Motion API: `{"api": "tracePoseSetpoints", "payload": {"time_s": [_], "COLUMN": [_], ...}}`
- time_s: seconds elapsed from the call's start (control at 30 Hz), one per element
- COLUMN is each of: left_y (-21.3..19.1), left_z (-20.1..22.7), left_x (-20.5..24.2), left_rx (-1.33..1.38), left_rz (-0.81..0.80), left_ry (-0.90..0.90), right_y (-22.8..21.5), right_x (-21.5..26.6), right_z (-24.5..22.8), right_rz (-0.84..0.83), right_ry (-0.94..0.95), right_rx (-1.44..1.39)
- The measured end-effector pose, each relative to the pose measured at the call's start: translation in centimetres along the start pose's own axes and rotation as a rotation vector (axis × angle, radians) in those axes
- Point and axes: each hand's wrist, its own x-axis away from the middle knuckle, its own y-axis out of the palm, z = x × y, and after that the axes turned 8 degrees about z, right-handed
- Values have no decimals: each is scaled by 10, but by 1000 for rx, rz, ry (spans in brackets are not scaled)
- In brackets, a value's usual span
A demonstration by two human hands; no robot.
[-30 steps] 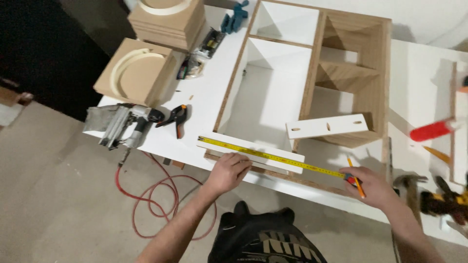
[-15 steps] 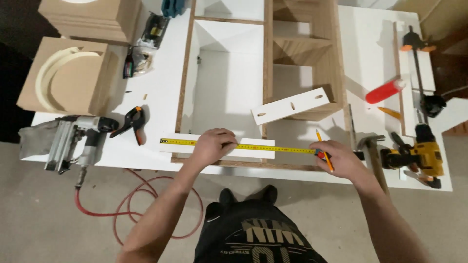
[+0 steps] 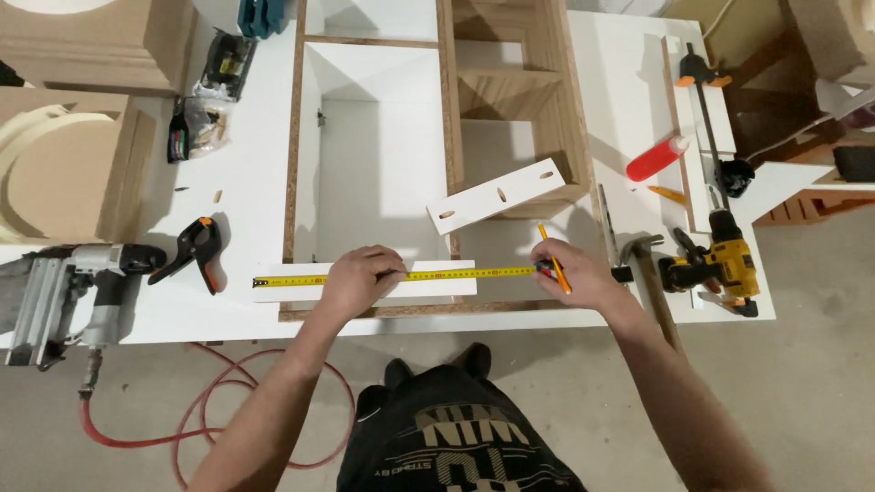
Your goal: Drilling pocket holes into wood pieces using a jig and power drill, measuring wood components, and cutting wood with a miter saw.
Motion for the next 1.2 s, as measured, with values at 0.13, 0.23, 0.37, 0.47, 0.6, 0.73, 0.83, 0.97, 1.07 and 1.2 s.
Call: {"api": "tracePoseSetpoints", "payload": {"time_s": [0.13, 0.23, 0.37, 0.47, 0.6, 0.73, 0.83, 0.97, 1.07, 1.2], "left_y": [-5, -5, -7, -9, -7, -12, -11, -6, -6, -3], "left_z": [7, 7, 10, 11, 10, 16, 15, 9, 12, 8], "left_x": [-4, -3, -2, -2, -2, -3, -2, -2, -3, -2], "left_rx": [-14, 5, 9, 4, 2, 17, -11, -26, -16, -13], "left_rz": [5, 11, 27, 31, 10, -7, -13, 5, 19, 29], "left_ry": [-16, 0, -7, 2, -14, -31, -19, 3, -11, -21], "right_y": [-16, -19, -7, -17, -16, -3, 18, 43, 53, 54], "right_x": [0, 1, -3, -4, -7, -21, -36, -39, -42, -37], "right_z": [-36, -51, -29, -48, -86, -123, -135, -134, -127, -133], "right_rz": [-52, -75, -29, -73, -155, -215, -206, -136, -44, 23], "right_ry": [87, 172, 291, 317, 231, 190, 158, 55, 33, -1], "right_rx": [-65, -59, -122, 21, 38, 23, -14, -19, -40, -48]}}
